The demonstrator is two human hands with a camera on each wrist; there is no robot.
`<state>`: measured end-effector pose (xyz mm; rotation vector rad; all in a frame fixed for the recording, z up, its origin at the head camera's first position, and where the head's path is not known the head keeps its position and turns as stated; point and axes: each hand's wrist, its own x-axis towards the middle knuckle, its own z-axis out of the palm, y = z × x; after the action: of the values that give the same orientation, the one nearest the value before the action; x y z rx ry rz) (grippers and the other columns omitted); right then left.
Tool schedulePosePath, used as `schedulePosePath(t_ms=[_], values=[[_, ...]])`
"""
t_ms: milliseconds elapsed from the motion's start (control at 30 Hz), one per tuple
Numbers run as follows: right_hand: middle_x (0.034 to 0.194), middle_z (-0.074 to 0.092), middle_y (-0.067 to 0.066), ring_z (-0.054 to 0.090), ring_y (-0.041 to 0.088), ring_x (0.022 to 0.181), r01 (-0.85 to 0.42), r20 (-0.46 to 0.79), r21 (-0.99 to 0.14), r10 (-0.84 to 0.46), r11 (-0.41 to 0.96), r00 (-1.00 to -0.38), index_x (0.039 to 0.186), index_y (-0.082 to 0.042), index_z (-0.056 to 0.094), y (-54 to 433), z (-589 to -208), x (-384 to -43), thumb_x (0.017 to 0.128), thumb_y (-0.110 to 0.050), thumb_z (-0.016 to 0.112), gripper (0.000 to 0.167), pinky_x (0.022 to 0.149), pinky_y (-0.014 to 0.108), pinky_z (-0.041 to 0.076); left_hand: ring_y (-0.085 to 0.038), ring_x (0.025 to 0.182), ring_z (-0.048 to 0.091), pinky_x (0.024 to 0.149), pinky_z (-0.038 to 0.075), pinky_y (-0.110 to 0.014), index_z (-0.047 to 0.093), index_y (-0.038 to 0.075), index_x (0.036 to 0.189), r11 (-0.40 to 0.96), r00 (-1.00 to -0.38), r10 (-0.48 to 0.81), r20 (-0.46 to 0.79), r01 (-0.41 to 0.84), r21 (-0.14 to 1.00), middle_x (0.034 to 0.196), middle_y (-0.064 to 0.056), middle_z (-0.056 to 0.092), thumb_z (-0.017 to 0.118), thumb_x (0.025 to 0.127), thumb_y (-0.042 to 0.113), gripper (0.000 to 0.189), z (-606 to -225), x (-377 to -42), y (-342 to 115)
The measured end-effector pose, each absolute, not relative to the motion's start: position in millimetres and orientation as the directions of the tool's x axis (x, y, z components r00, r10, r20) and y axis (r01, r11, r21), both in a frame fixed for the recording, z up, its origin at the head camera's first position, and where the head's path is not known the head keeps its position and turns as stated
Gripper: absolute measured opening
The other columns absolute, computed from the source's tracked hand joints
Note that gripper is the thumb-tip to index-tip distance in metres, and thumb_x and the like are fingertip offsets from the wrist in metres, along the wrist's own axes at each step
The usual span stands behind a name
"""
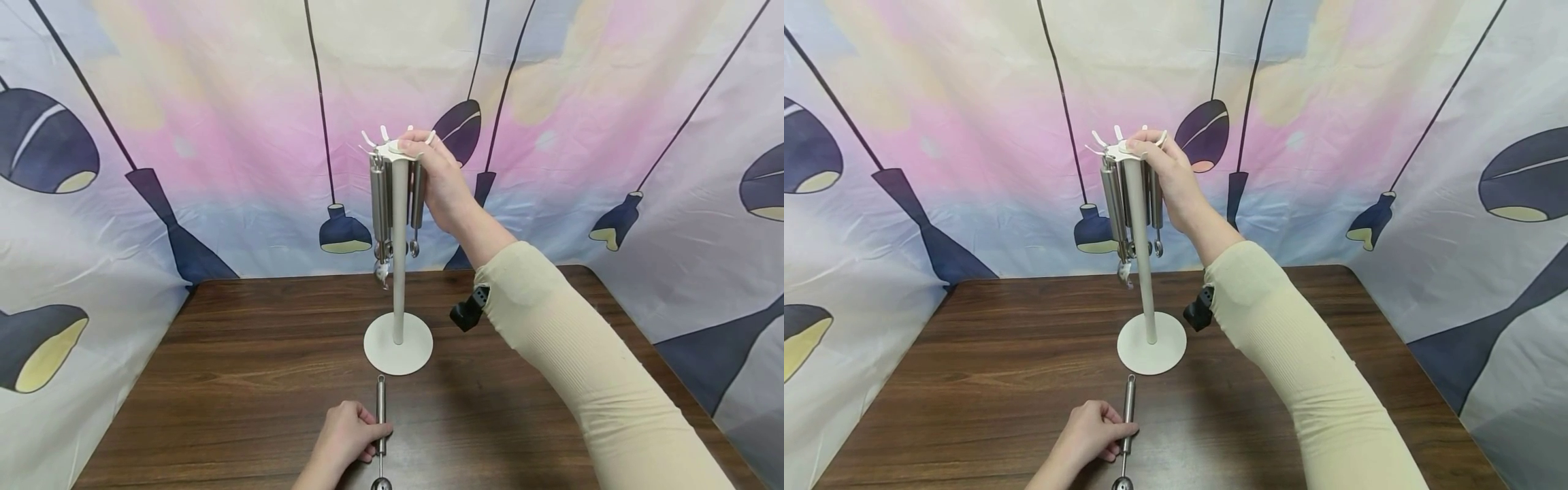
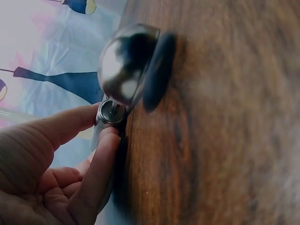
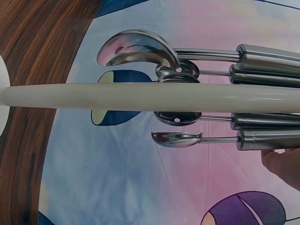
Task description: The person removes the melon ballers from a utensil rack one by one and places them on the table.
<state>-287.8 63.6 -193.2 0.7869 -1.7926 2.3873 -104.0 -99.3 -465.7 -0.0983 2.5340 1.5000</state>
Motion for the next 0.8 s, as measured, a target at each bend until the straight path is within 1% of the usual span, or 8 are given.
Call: schedulePosePath(t_ms=[200,433,633,733,800], values=[[0.092,0.061,-0.005,0.056,0.012,0.086,-0.337,0.425,-0.883,-0.252,-0.326,-0.869,0.098,-0.022,0.058,64,-194,-287,0.093,-0.018,0.051,0.01,0.082,0.03,0.042,-0.003,0.039,0.056,0.042,0.052,-0.027,0.062,0.002,0.075,0.488,-0.982,0.044,-0.186,-0.141,0.861,0.058,0.001,0.065,0.081,0.076,0.018,0.024,-465,-104,-100],[0.092,0.061,-0.004,0.055,0.013,0.086,-0.335,0.419,-0.887,-0.253,-0.317,-0.872,0.099,-0.022,0.058,62,-194,-286,0.093,-0.019,0.051,0.009,0.082,0.031,0.042,-0.006,0.042,0.059,0.044,0.054,-0.027,0.064,0.0,0.078,0.509,-0.983,0.047,-0.178,-0.13,0.851,0.059,-0.002,0.066,0.081,0.08,0.025,0.03,-456,-110,-108],[0.089,0.062,-0.005,0.056,0.012,0.082,-0.337,0.426,-0.883,-0.253,-0.327,-0.869,0.098,-0.021,0.058,60,-194,-287,0.094,-0.018,0.051,0.009,0.081,0.03,0.043,-0.01,0.047,0.061,0.047,0.055,-0.029,0.067,-0.002,0.088,0.505,-0.988,0.041,-0.146,-0.106,0.857,0.067,-0.006,0.07,0.078,0.084,0.031,0.036,-434,-122,-111],[0.087,0.062,-0.005,0.056,0.012,0.08,-0.338,0.428,-0.881,-0.253,-0.33,-0.868,0.098,-0.021,0.059,59,-195,-287,0.094,-0.018,0.051,0.009,0.079,0.03,0.043,-0.011,0.047,0.062,0.049,0.056,-0.03,0.069,-0.001,0.091,0.495,-0.992,0.008,-0.127,-0.106,0.862,0.07,-0.008,0.071,0.077,0.085,0.033,0.036,-417,-130,-110],[0.087,0.062,-0.005,0.056,0.012,0.079,-0.34,0.429,-0.88,-0.251,-0.331,-0.868,0.098,-0.021,0.059,59,-195,-288,0.094,-0.018,0.051,0.009,0.079,0.029,0.043,-0.012,0.047,0.062,0.051,0.056,-0.03,0.07,0.001,0.092,0.503,-0.995,-0.017,-0.099,-0.094,0.859,0.071,-0.006,0.071,0.076,0.085,0.036,0.036,-403,-137,-110]])
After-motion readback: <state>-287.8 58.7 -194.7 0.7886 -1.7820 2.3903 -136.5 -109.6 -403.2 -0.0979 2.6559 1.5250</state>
